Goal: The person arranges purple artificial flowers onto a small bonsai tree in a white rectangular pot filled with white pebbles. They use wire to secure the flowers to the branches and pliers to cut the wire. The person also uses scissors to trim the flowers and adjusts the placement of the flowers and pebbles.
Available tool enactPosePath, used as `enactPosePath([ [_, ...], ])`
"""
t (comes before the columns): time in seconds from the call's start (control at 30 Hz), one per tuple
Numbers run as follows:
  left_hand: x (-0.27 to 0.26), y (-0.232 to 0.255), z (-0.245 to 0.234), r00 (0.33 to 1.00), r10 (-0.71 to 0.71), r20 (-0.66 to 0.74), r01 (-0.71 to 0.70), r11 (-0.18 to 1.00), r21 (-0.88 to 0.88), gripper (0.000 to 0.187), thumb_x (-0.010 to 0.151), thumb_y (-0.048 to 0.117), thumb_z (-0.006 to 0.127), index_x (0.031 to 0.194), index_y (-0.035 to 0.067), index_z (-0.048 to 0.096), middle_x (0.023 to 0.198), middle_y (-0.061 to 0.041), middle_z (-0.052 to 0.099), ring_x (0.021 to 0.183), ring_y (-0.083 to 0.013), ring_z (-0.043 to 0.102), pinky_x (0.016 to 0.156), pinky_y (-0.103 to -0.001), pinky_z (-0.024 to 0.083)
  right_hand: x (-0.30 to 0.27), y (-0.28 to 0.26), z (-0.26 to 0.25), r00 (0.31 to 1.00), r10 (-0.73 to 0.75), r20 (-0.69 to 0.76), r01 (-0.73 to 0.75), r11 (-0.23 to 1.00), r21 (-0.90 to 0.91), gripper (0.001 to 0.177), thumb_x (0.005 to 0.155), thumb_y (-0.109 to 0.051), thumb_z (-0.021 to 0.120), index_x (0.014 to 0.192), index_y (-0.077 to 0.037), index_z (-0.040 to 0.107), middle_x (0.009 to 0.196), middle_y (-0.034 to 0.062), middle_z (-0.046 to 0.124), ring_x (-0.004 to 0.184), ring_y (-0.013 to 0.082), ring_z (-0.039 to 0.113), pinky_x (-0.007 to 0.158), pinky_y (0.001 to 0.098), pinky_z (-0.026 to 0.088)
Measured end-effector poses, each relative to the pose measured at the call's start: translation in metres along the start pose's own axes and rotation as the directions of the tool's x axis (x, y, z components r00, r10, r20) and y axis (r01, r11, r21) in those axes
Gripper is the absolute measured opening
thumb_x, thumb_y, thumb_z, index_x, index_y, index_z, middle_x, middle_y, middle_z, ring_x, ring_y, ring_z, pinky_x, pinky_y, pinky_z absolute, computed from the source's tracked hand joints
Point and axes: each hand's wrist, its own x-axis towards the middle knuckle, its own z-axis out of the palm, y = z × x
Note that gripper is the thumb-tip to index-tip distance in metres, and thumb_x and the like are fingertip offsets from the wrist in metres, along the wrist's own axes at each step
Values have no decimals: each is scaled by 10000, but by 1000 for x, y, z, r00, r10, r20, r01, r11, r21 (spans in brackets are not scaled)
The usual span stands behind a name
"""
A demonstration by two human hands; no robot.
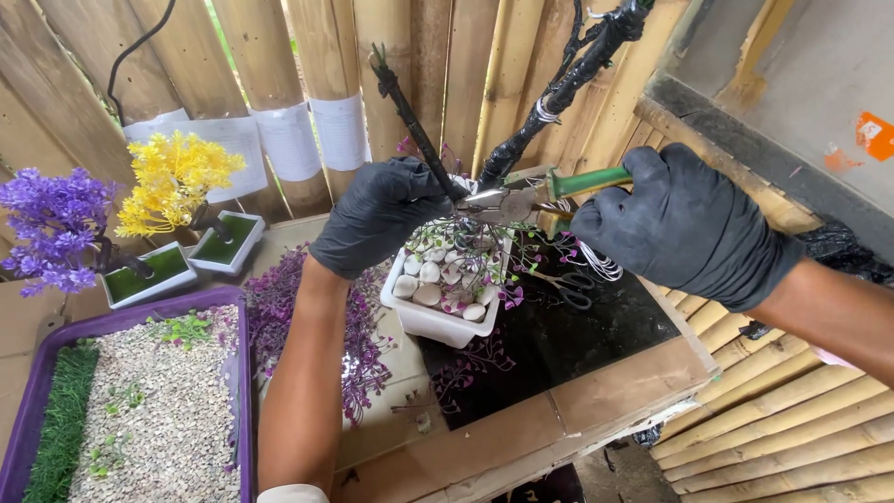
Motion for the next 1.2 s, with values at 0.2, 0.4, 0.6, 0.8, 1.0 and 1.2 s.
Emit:
enactPosePath([
  [0.2, 0, -9, 1, 999, 7, -37, 1, 982, 188, 218, 857, 21, 824, 1068, 61, 787, 1011, -67, 794, 903, -149, 759, 801, -279, 657, 3, -2, -4, 995, 85, 58, -81, 994, -70, 219, 1028, -243, 629, 820, -248, 560, 658, -43, 497, 766, 247, 572, 613, 339, 434],
  [0.4, -1, 7, -3, 997, -72, -19, 74, 987, 142, 219, 851, 10, 812, 1060, 72, 792, 983, -27, 797, 901, -65, 691, 794, -254, 632, -30, -40, -10, 861, 432, 270, -488, 850, 197, 218, 909, -441, 651, 903, -227, 694, 802, -60, 692, 1219, 320, 679, 1070, 466, 449],
  [0.6, 3, 7, -2, 1000, -10, -15, 13, 981, 194, 147, 894, 9, 765, 1040, 23, 768, 964, -89, 790, 849, -155, 752, 763, -291, 652, -76, -103, -28, 646, 707, 287, -618, 265, 740, 333, 809, -51, 857, 1047, -31, 625, 1049, 181, 675, 727, 200, 689, 573, 286, 598],
  [0.8, 4, 12, 1, 1000, -2, -21, 7, 975, 223, 147, 898, 13, 775, 1045, 15, 766, 989, -114, 761, 875, -211, 752, 790, -313, 664, -166, -232, 30, 383, 450, 807, -851, -169, 498, 247, 668, -375, 911, 855, -245, 817, 970, -18, 752, 721, 161, 745, 666, 317, 587],
  [1.0, 5, 14, 2, 1000, -4, -15, 9, 958, 287, 155, 907, 33, 780, 1058, 0, 768, 977, -123, 765, 859, -202, 743, 787, -313, 645, -166, -250, 63, 591, 358, 723, -790, 73, 609, 257, 824, -458, 776, 944, -235, 734, 815, -16, 742, 847, 213, 639, 680, 397, 532],
  [1.2, 3, 22, 2, 996, -80, -42, 89, 945, 316, 160, 909, 29, 776, 1066, 55, 785, 961, -76, 741, 821, -163, 703, 688, -283, 595, -178, -253, 94, 694, 348, 631, -710, 184, 680, 363, 864, -535, 710, 1009, -203, 697, 946, 24, 707, 927, 231, 661, 761, 394, 569],
])
